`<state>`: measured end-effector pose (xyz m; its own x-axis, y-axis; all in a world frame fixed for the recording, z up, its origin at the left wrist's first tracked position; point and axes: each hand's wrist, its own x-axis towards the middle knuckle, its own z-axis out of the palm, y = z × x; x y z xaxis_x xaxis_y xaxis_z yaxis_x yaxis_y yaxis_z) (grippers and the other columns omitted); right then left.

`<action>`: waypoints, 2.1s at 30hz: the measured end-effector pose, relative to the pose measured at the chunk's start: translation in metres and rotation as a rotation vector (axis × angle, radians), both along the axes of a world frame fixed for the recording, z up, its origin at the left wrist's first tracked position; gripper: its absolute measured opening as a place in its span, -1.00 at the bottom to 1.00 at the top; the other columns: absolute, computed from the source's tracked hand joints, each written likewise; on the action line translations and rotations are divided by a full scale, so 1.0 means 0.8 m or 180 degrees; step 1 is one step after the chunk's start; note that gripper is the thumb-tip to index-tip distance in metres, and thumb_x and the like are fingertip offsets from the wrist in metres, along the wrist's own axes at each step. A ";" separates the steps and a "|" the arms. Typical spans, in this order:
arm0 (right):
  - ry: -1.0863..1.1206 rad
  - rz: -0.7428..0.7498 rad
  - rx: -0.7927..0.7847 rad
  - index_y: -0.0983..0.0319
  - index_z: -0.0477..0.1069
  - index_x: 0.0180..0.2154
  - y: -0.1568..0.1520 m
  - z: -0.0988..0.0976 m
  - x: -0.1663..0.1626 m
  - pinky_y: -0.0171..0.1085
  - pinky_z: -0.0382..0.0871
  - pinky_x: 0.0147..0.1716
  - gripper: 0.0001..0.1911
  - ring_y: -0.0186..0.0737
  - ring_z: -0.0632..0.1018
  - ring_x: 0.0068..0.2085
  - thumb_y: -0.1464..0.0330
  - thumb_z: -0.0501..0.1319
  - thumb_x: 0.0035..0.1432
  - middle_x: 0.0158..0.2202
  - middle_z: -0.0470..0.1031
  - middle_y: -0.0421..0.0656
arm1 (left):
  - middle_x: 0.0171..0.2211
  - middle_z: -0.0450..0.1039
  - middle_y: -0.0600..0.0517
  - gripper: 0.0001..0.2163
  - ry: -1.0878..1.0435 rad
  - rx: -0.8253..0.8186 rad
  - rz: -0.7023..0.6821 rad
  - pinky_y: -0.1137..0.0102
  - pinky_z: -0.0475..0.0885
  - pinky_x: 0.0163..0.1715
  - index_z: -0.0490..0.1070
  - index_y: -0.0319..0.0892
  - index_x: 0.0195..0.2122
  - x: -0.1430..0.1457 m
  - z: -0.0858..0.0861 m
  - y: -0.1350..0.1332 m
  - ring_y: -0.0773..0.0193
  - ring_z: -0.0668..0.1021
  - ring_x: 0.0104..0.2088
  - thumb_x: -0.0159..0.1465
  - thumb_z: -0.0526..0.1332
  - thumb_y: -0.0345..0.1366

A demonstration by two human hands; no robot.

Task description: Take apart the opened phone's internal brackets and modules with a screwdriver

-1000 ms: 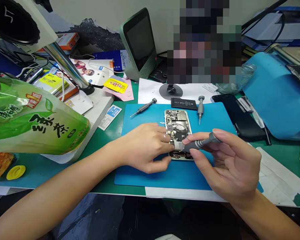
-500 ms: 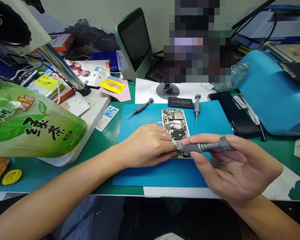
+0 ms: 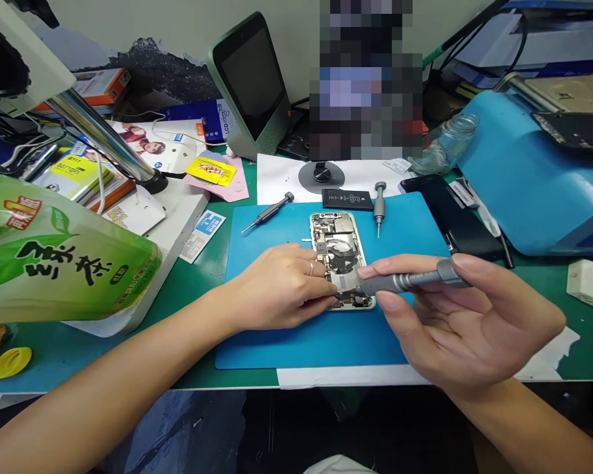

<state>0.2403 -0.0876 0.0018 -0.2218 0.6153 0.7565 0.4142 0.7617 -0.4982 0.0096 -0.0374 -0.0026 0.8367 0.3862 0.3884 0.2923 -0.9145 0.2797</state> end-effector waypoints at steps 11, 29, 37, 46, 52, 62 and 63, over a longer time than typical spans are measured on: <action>0.0032 -0.0005 -0.0089 -0.02 0.24 0.39 -0.001 -0.001 -0.002 -0.11 0.74 -0.31 -0.09 -0.06 0.73 -0.18 0.65 0.37 0.11 -0.10 0.70 -0.10 | -0.41 0.57 0.04 -0.82 0.0014 0.0048 -0.0013 0.27 0.24 -0.37 0.58 -0.19 -0.22 0.000 -0.003 0.001 0.24 0.52 -0.39 0.48 0.20 -0.29; 0.0638 -0.0034 -0.0515 0.01 0.47 0.08 -0.002 0.007 0.005 -0.18 0.50 -0.44 -0.62 -0.21 0.55 -0.38 0.51 0.20 0.31 -0.30 0.49 -0.20 | -0.53 0.42 0.04 -0.73 -0.0785 0.0134 0.0790 0.32 0.22 -0.44 0.57 -0.25 -0.38 -0.004 0.001 0.005 0.29 0.37 -0.49 0.46 0.18 -0.35; -0.2331 0.0164 -0.1406 0.14 0.54 -0.02 0.004 0.035 0.007 -0.27 0.41 -0.47 -0.81 -0.26 0.61 -0.47 0.29 0.25 0.38 -0.36 0.66 -0.26 | -0.56 0.39 0.08 -0.71 -0.0753 0.0235 0.0782 0.29 0.21 -0.45 0.52 -0.20 -0.45 -0.007 0.000 0.009 0.29 0.37 -0.52 0.43 0.19 -0.34; -0.2442 0.0096 -0.1022 0.22 0.54 0.06 -0.010 0.007 0.001 -0.25 0.56 -0.30 -0.73 -0.16 0.74 -0.20 0.32 0.12 0.48 -0.09 0.72 -0.15 | -0.57 0.40 0.07 -0.68 -0.0730 0.0476 0.0873 0.27 0.20 -0.47 0.50 -0.19 -0.49 -0.009 0.000 0.009 0.28 0.39 -0.52 0.43 0.18 -0.33; -0.2224 0.0075 -0.1242 0.22 0.55 0.02 -0.009 0.011 -0.002 -0.26 0.58 -0.23 -0.77 -0.17 0.74 -0.17 0.34 0.17 0.44 -0.10 0.72 -0.16 | -0.57 0.40 0.07 -0.68 -0.0729 0.0498 0.0872 0.28 0.20 -0.47 0.51 -0.19 -0.48 -0.009 0.002 0.008 0.28 0.40 -0.51 0.44 0.17 -0.32; -0.2047 -0.0038 -0.2225 0.10 0.58 -0.02 -0.005 0.020 -0.009 -0.21 0.58 -0.17 -0.76 -0.12 0.71 -0.06 0.26 0.14 0.44 -0.05 0.71 -0.21 | -0.51 0.45 0.06 -0.73 -0.0467 0.0354 0.0653 0.28 0.22 -0.42 0.58 -0.19 -0.39 -0.013 0.004 0.009 0.25 0.46 -0.46 0.43 0.18 -0.31; -0.2073 -0.0039 -0.2261 0.10 0.57 -0.03 -0.003 0.020 -0.009 -0.20 0.57 -0.17 -0.75 -0.11 0.71 -0.05 0.26 0.13 0.44 -0.05 0.71 -0.20 | -0.51 0.45 0.06 -0.73 -0.0446 0.0341 0.0673 0.27 0.22 -0.42 0.58 -0.18 -0.39 -0.013 0.004 0.010 0.25 0.46 -0.46 0.44 0.18 -0.31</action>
